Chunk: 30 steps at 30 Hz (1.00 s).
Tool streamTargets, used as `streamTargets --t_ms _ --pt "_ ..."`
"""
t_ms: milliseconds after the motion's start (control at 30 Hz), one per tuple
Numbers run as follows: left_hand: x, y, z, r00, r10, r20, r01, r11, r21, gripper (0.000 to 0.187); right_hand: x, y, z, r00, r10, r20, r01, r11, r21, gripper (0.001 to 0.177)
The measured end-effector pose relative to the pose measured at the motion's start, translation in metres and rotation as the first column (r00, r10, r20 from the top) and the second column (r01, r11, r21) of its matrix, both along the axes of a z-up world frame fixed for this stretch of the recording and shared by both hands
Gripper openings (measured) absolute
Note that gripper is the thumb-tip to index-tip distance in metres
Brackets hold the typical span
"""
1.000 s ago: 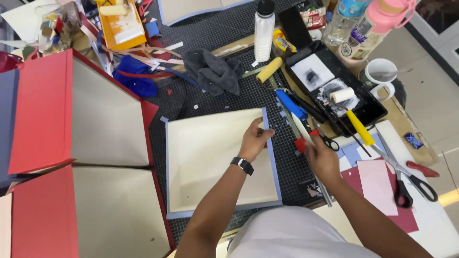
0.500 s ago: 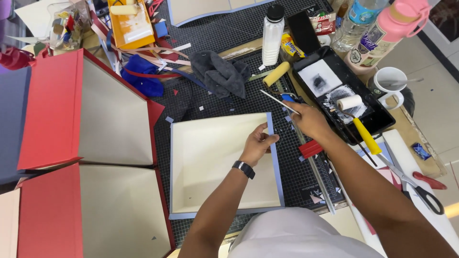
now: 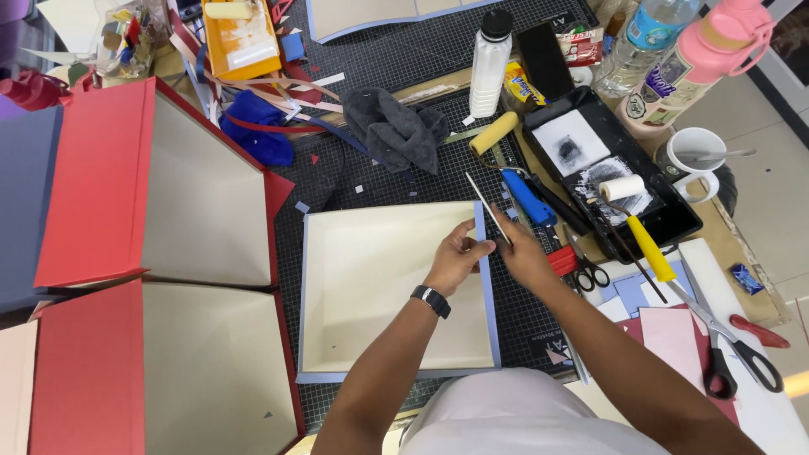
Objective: The person is finishing the edges of a cardboard box lid by trimming the covering paper with scissors, applying glue with a small roller, and folding the paper over the edges to create a clean finish.
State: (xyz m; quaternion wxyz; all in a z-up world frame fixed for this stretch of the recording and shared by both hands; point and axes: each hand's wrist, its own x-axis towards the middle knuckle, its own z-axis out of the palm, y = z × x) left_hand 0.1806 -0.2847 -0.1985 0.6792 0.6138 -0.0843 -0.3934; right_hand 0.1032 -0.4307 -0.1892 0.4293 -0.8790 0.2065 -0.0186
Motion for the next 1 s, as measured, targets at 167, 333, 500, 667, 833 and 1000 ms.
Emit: streamTargets --t_ms 167,333,500,667,833,1000 --pt "-0.001 0.003 0.011 1.000 0.005 0.010 -0.005 1.000 0.003 0.074 -0.001 0.012 0.010 0.997 -0.075 0.036 0.073 0.996 0.047 0.068" --pt "0.000 0.002 -0.003 0.998 0.063 0.029 -0.062 0.998 -0.016 0.072 0.004 0.028 0.025 0.988 -0.138 0.067 0.132 0.988 0.082 0.072" --pt "-0.001 0.006 -0.004 1.000 0.001 0.014 -0.001 1.000 -0.012 0.079 0.000 0.024 -0.004 0.985 -0.083 0.149 0.064 0.990 0.127 0.077" --pt "0.002 0.002 -0.001 0.999 -0.008 0.043 0.009 1.000 -0.011 0.081 -0.001 0.014 0.004 0.990 -0.067 0.127 0.056 0.995 0.084 0.076" --pt "0.001 0.004 -0.006 0.998 -0.017 0.066 0.019 0.999 -0.029 0.083 0.001 -0.006 -0.010 0.993 -0.106 0.056 0.104 0.994 0.042 0.073" --pt "-0.001 0.006 0.009 0.998 -0.008 0.056 0.008 1.000 -0.005 0.083 -0.003 0.013 -0.007 0.998 0.012 0.064 -0.005 0.993 -0.114 0.079"
